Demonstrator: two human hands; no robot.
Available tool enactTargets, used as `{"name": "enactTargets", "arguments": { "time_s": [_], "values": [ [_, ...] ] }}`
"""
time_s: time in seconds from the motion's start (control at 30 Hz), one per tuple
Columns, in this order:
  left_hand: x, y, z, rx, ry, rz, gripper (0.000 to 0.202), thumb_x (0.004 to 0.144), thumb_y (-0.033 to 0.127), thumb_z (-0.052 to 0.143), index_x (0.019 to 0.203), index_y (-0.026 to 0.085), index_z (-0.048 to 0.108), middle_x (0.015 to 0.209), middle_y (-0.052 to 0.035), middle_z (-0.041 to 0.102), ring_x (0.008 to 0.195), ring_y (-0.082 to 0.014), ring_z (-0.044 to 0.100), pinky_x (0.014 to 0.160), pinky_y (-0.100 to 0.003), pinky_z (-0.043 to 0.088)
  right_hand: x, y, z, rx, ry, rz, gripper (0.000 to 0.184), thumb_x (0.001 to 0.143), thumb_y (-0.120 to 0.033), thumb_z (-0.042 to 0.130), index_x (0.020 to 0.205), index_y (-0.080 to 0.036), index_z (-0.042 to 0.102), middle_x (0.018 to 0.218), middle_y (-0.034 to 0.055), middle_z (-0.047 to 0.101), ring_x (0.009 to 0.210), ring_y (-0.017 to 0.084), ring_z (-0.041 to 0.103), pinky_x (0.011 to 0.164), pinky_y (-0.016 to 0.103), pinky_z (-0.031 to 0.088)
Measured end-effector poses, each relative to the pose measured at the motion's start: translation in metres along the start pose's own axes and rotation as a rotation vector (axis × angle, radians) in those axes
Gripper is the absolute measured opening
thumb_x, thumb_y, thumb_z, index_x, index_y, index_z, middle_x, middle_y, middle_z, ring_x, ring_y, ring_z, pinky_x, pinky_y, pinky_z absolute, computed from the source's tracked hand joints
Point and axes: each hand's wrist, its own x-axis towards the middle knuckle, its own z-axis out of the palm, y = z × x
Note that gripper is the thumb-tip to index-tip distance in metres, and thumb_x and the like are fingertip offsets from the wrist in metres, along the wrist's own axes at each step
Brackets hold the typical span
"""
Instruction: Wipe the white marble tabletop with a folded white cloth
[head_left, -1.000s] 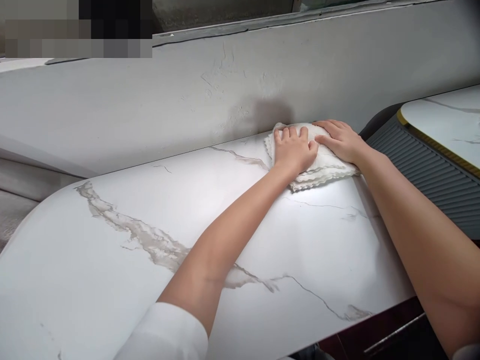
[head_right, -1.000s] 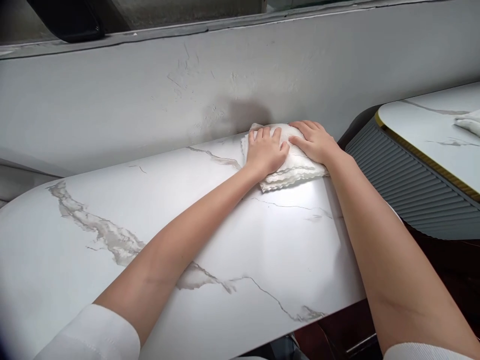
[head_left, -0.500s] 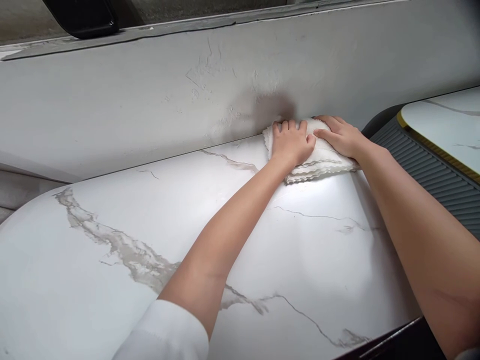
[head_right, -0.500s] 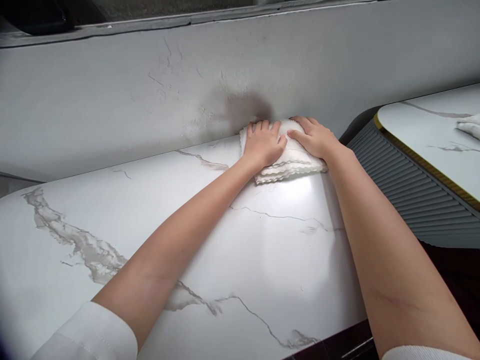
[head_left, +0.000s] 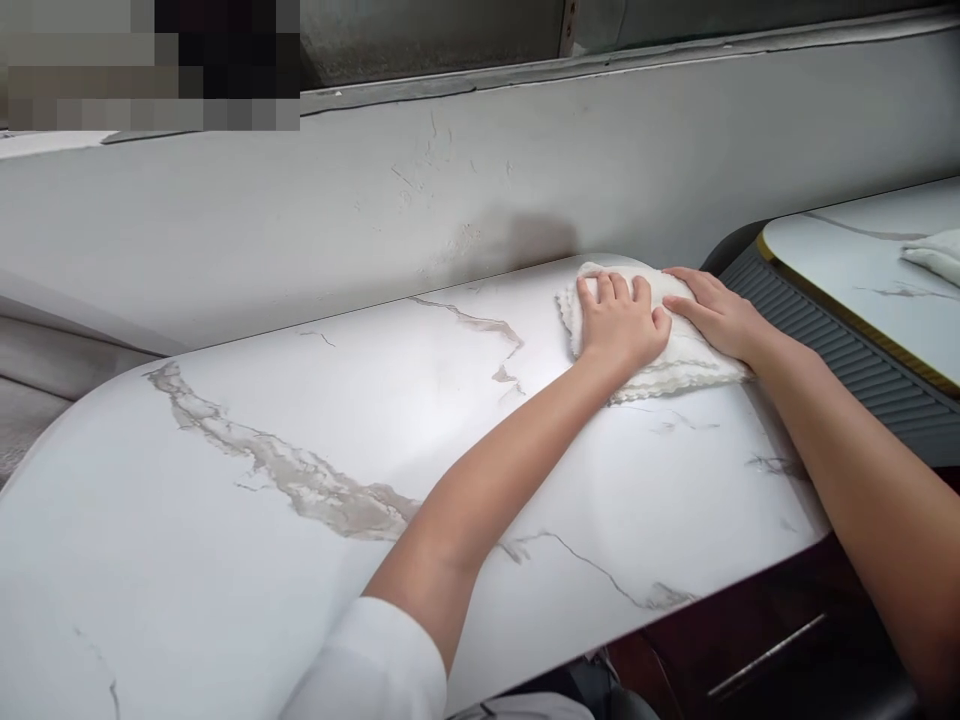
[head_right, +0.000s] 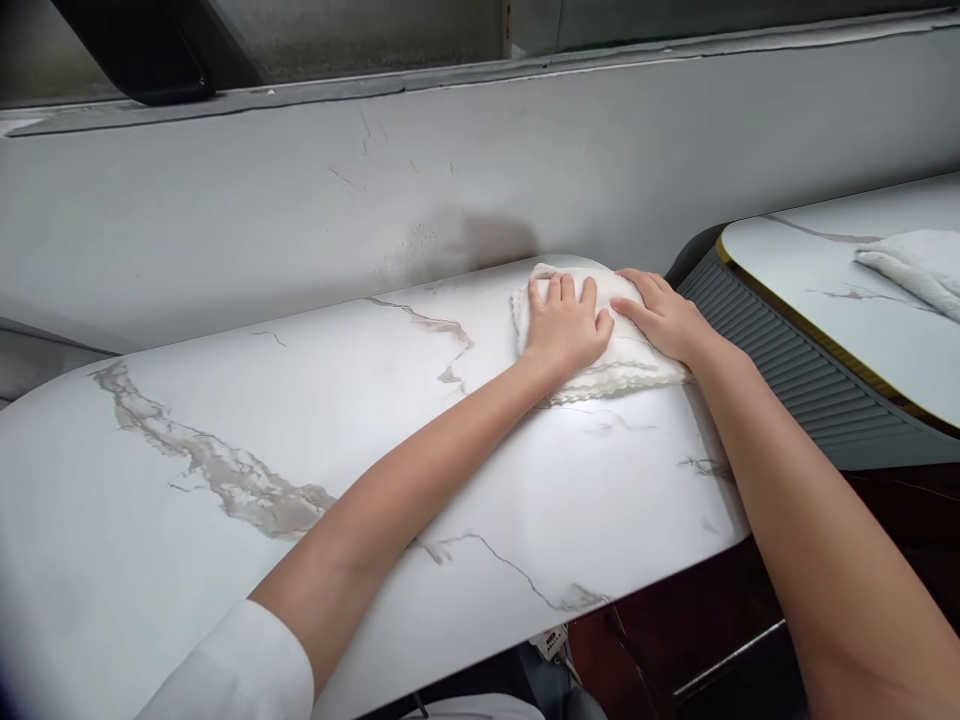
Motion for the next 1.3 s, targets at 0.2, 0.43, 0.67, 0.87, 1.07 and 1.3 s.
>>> {"name": "enactTargets", "arguments": {
  "time_s": [0.2,0.43,0.67,0.87,1.07,1.3],
  "values": [
    [-0.041,0.023,-0.003,-0.003,-0.003,0.078,0.055,0.100,0.035,0.028,0.147,0.009,0.041,0.153,-0.0187,0.045,0.146,-0.0296,0.033,0.122,-0.054,0.019,-0.056,0.006,-0.008,-0.048,-0.042,0.059,0.058,0.095,-0.056,0.031,0.148,-0.031,0.036,0.159,0.0075,0.037,0.143,0.031,0.038,0.112,0.053,0.036],
    [-0.090,0.043,-0.010,0.015,0.000,0.146,0.057,0.101,0.038,0.025,0.149,0.010,0.040,0.154,-0.0169,0.045,0.146,-0.0292,0.034,0.122,-0.053,0.021,-0.119,0.008,-0.012,-0.074,-0.017,0.032,0.057,0.095,-0.060,0.028,0.144,-0.033,0.037,0.156,0.0075,0.039,0.140,0.032,0.042,0.110,0.049,0.040],
    [-0.129,0.059,-0.018,0.000,0.002,0.185,0.057,0.102,0.037,0.025,0.148,0.008,0.040,0.154,-0.0192,0.044,0.146,-0.0306,0.034,0.122,-0.053,0.021,-0.164,0.013,-0.008,-0.062,0.041,0.028,0.055,0.095,-0.059,0.030,0.142,-0.032,0.040,0.154,0.0089,0.041,0.143,0.030,0.039,0.116,0.047,0.035],
    [-0.152,0.065,-0.022,0.004,0.013,0.212,0.057,0.102,0.037,0.024,0.148,0.009,0.040,0.153,-0.0182,0.045,0.146,-0.0301,0.035,0.121,-0.053,0.022,-0.190,0.012,-0.005,-0.045,0.061,0.064,0.055,0.094,-0.059,0.031,0.143,-0.034,0.038,0.157,0.0090,0.037,0.146,0.031,0.033,0.117,0.051,0.032],
    [-0.152,0.065,-0.022,-0.009,-0.006,0.210,0.057,0.102,0.037,0.023,0.149,0.008,0.040,0.154,-0.0184,0.044,0.146,-0.0302,0.035,0.122,-0.052,0.023,-0.186,0.010,-0.006,-0.052,0.041,0.067,0.053,0.093,-0.059,0.033,0.141,-0.037,0.039,0.156,0.0090,0.039,0.142,0.032,0.040,0.115,0.052,0.036],
    [-0.144,0.065,-0.017,-0.010,0.023,0.186,0.056,0.101,0.038,0.025,0.146,0.009,0.043,0.151,-0.0174,0.048,0.145,-0.0311,0.037,0.121,-0.053,0.024,-0.170,0.023,-0.003,-0.103,0.059,0.012,0.061,0.091,-0.063,0.028,0.144,-0.036,0.042,0.151,0.0094,0.045,0.136,0.037,0.047,0.108,0.055,0.044]
  ]
}}
